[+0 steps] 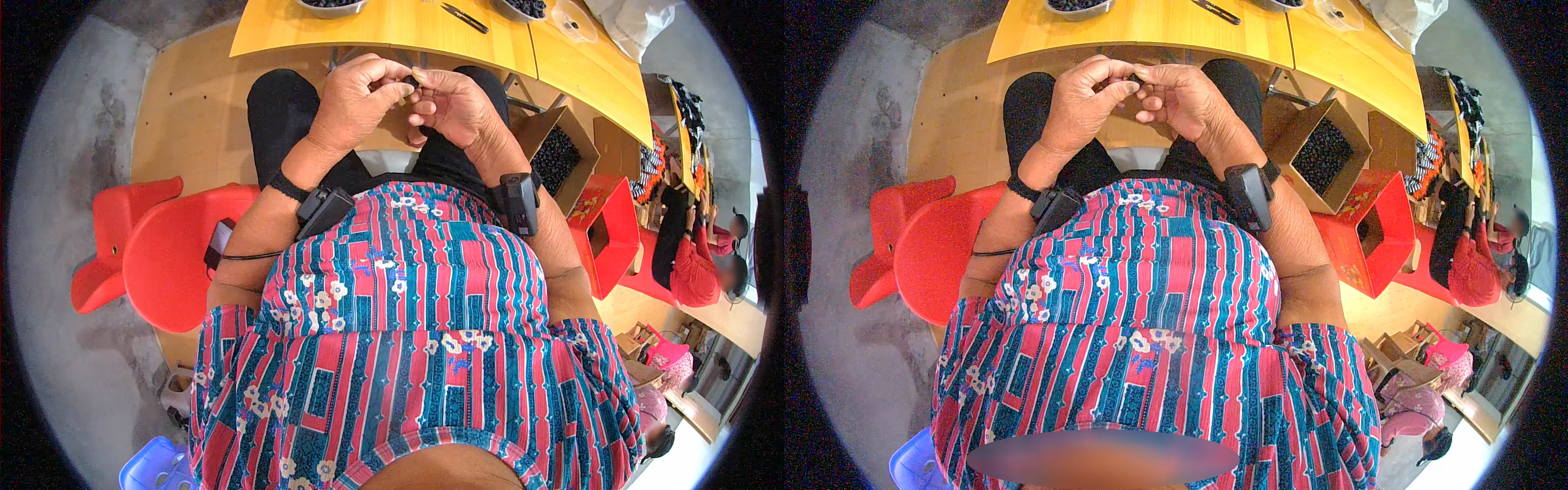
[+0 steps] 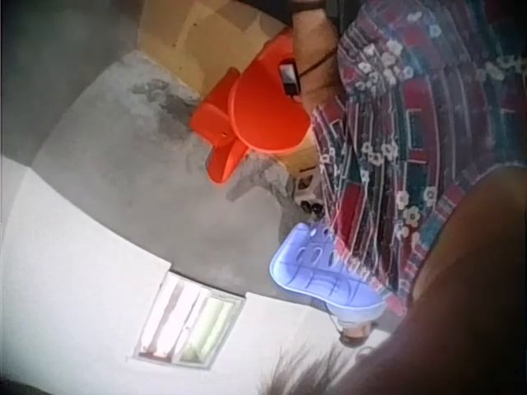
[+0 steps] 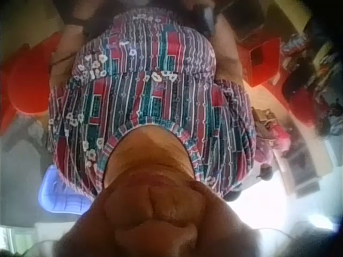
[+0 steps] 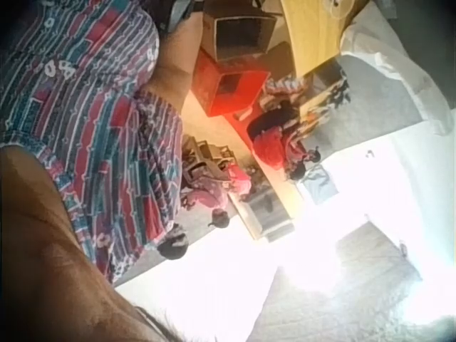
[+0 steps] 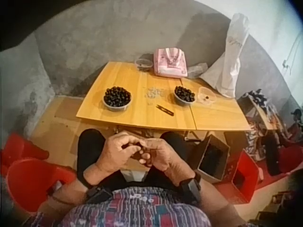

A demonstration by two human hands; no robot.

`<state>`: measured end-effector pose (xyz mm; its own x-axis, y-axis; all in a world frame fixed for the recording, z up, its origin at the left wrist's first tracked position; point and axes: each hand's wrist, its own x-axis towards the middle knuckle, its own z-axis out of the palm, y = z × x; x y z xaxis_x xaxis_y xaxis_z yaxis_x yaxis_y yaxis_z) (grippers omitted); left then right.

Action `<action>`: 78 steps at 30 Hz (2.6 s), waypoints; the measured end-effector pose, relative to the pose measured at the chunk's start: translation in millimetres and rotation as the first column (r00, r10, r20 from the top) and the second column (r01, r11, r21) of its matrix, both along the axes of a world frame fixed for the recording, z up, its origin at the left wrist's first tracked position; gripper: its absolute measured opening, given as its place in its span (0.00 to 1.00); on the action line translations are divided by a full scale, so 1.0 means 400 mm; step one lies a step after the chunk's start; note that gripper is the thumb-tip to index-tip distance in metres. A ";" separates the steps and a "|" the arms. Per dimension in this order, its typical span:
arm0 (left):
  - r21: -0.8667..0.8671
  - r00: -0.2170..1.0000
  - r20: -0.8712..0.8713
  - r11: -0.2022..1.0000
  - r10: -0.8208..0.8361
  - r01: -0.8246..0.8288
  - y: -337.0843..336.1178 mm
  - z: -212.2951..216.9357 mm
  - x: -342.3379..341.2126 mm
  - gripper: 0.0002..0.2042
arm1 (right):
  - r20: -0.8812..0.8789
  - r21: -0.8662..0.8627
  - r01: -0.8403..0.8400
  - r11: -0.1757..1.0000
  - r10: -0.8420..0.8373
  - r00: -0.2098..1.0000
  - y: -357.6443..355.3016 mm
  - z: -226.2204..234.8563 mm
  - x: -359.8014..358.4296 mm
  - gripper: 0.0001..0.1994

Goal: The person assembles small circular plastic components with rubber gaskets by hand.

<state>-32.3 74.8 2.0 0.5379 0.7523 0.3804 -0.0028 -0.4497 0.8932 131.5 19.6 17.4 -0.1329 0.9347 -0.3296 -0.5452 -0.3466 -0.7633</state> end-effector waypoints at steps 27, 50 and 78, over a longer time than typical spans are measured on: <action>-0.250 0.989 0.134 0.963 -0.068 0.100 -0.011 0.002 0.004 0.09 | -0.396 -0.007 -0.052 0.999 0.045 0.917 -0.012 -0.031 0.013 0.15; -0.253 0.985 0.109 0.955 -0.133 0.157 0.009 -0.012 0.001 0.09 | -0.136 0.068 -0.122 0.990 0.130 0.982 -0.005 -0.029 0.041 0.12; -0.259 0.988 0.152 0.966 0.023 0.017 -0.004 -0.013 0.011 0.07 | -0.045 0.169 -0.043 0.985 0.051 0.998 0.001 -0.015 0.017 0.11</action>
